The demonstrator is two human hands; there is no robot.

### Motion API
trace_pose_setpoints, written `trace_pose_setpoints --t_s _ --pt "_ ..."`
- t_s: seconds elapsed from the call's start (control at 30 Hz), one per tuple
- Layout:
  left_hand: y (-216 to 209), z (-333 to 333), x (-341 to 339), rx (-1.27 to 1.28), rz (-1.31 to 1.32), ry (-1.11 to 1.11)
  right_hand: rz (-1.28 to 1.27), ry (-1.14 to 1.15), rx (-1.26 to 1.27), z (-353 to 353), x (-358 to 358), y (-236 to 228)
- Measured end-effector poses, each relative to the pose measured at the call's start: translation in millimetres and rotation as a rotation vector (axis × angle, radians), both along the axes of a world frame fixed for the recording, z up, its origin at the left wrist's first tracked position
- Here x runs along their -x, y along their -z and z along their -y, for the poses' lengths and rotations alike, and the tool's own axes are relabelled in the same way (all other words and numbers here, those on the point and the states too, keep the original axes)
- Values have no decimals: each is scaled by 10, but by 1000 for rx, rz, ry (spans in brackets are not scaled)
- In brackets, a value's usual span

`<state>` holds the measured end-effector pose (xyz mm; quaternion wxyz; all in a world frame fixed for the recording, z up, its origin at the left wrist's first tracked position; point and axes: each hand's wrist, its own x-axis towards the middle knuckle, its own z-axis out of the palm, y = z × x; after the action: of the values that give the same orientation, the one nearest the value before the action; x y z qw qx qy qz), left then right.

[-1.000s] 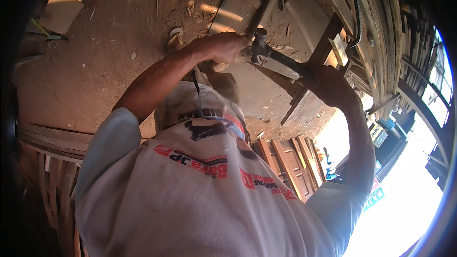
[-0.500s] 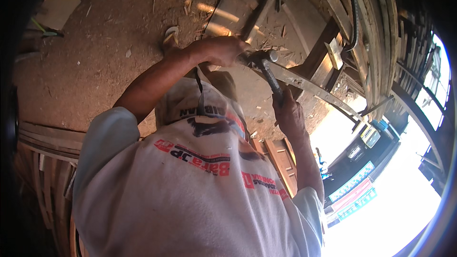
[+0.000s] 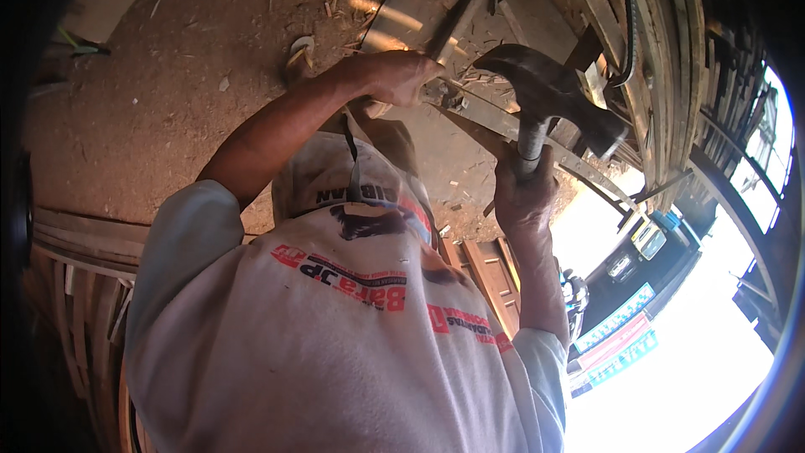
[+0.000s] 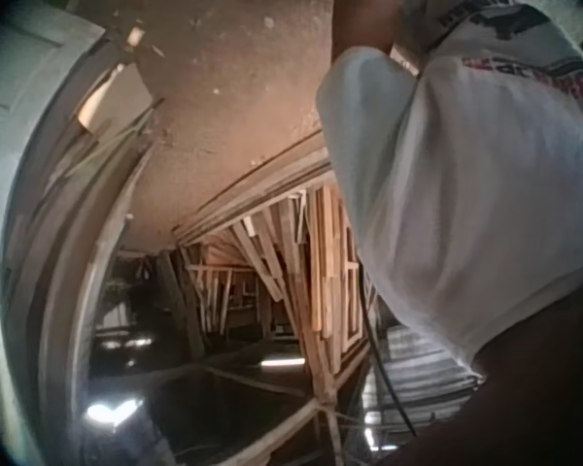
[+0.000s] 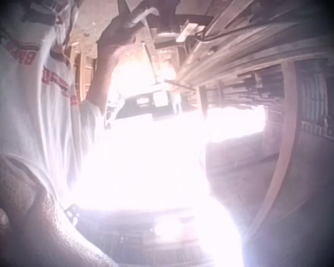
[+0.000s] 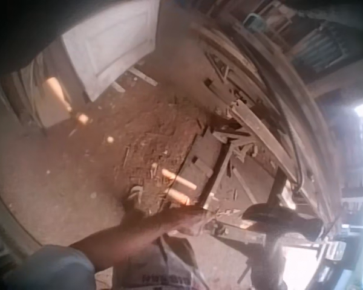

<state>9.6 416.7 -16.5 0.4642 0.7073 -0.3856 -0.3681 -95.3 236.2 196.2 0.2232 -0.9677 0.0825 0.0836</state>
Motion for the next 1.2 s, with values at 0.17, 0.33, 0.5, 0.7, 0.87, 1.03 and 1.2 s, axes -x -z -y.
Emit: trace_pose_setpoints --t_s 0.17,0.33,0.5,0.7,0.87,1.03,1.2 --pt "208 146 103 -25 -86 59 -429 -189 318 401 265 158" --pt "34 99 79 -66 79 93 -535 -234 301 356 44 -5" --pt "112 125 134 -56 73 34 -672 -458 405 318 -482 -235" --pt "377 240 270 -97 193 29 -1028 -683 373 316 -1244 -224" --pt "331 196 318 -102 200 62 -1270 -403 273 351 -1500 -116" --pt "119 38 234 -35 162 22 -937 -153 84 543 -765 -151" --pt "82 -1 187 -29 143 44 -371 339 -722 120 28 -76"
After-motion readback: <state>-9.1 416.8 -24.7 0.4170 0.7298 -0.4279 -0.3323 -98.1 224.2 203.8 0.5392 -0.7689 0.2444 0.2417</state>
